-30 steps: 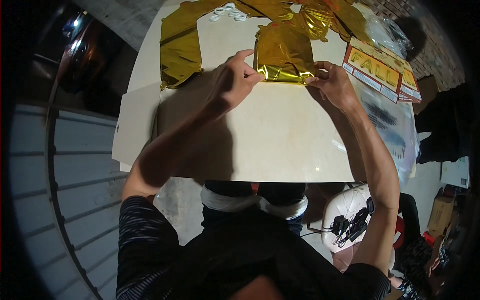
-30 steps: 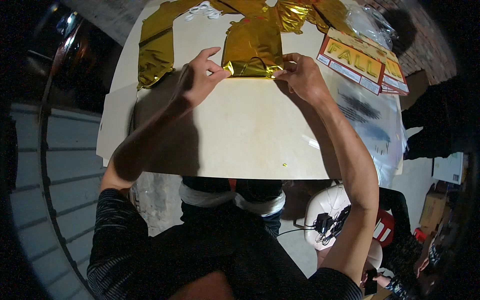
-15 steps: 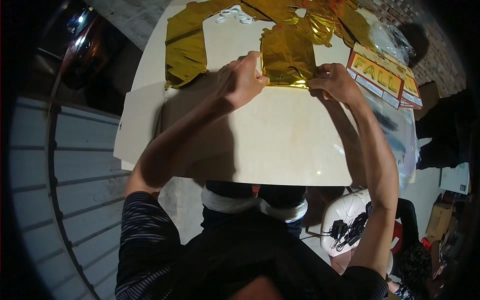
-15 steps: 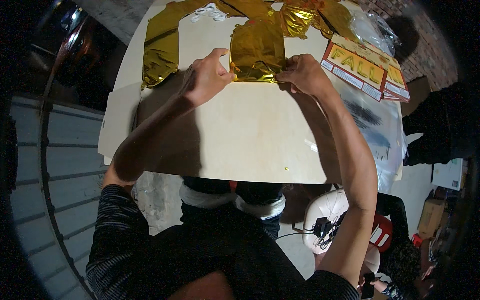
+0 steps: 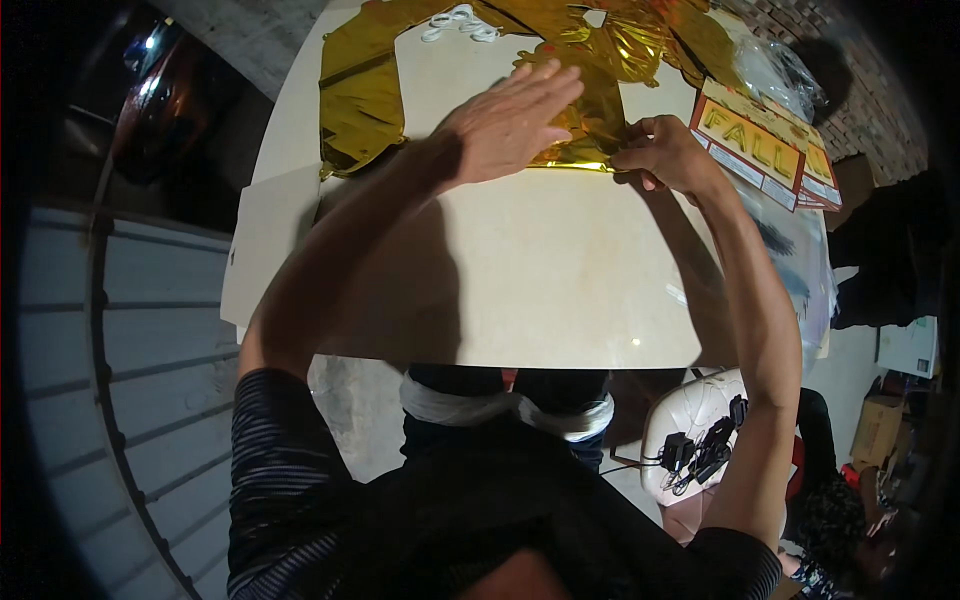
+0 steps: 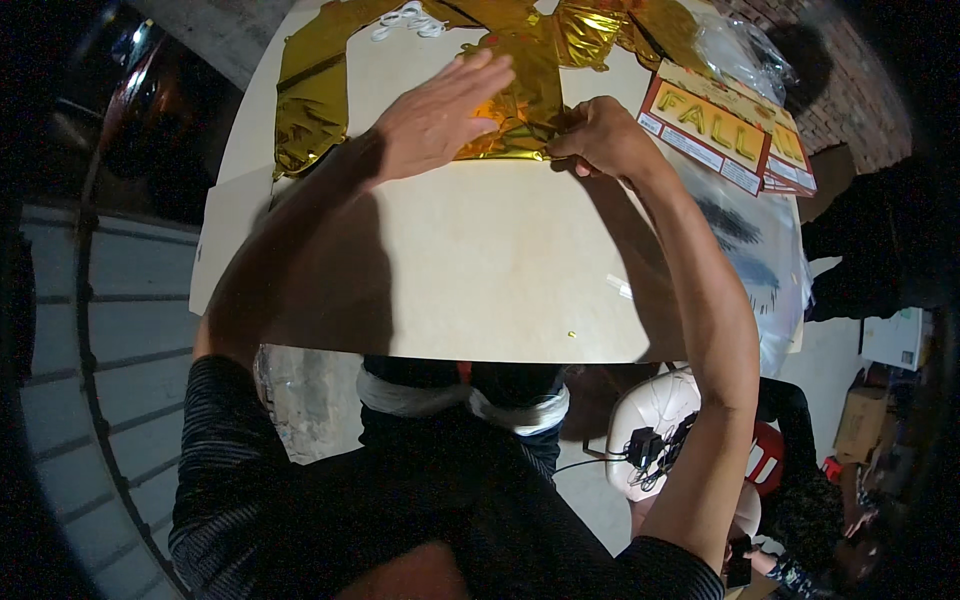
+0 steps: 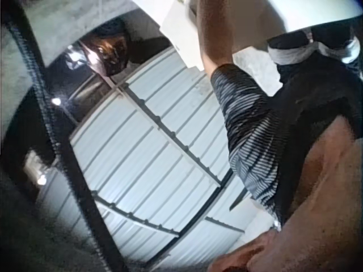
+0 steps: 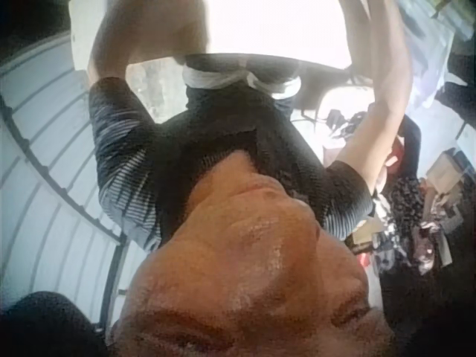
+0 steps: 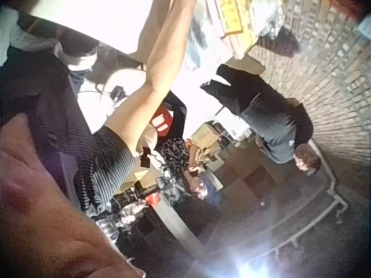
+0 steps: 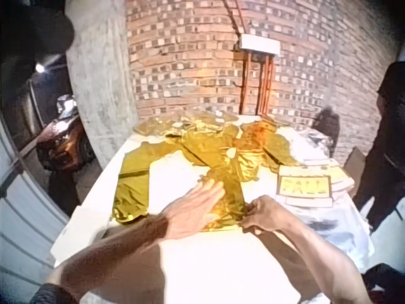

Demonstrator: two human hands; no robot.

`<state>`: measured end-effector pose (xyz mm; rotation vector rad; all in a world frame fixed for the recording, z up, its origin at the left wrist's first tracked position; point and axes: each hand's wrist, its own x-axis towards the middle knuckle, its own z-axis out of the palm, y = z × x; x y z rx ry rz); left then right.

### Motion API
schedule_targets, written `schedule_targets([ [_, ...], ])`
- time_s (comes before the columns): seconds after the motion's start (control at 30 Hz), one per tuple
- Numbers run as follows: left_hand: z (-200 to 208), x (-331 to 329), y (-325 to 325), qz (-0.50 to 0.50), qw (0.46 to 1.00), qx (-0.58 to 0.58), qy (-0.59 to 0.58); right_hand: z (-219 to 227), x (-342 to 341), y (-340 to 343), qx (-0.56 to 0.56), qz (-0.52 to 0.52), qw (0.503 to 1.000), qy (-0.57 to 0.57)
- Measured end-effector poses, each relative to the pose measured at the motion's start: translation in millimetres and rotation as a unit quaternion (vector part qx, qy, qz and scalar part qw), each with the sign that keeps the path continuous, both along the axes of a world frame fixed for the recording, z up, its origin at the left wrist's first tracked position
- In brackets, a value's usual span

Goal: Folding gold foil balloons and placing them into retail packaging with cardboard inserts.

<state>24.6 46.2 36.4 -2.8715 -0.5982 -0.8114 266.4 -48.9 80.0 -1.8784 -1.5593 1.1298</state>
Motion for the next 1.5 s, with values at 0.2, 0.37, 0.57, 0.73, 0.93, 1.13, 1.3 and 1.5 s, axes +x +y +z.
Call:
schedule_targets([
  [0.2,-19.2,16.7,20.6,-0.072,0.985,-0.086,0.128,0.0,2.1,-0.2,-0.017,-0.001,1.000,0.017],
  [0.37,-32.4,18.5,25.9,-0.042,0.984,-0.044,0.168,-5.1,6.3,-7.2,-0.034,-0.028,0.997,0.070],
  [0.57,-34.1,21.5,26.9,-0.023,0.983,-0.025,0.181,-17.0,6.1,-30.2,0.026,-0.076,0.976,0.203],
  [0.73,-35.7,22.0,26.6,-0.028,0.983,-0.034,0.180,-26.8,6.7,-29.7,0.075,-0.061,0.985,0.144],
  [0.93,-31.5,22.2,22.3,-0.024,0.982,-0.028,0.185,-27.5,6.7,-34.0,0.076,-0.095,0.986,0.111],
  [1.13,-35.0,19.5,22.5,-0.036,0.987,-0.035,0.155,-16.8,-5.5,-36.3,0.053,-0.128,0.988,0.066],
  [1.3,-38.3,17.7,26.0,-0.022,0.985,-0.024,0.167,-20.5,-22.3,-41.7,0.263,-0.043,0.934,-0.238],
  [1.5,-33.8,20.7,21.0,-0.026,0.987,-0.037,0.156,-48.4,-21.8,-48.1,0.325,0.193,0.851,-0.365],
])
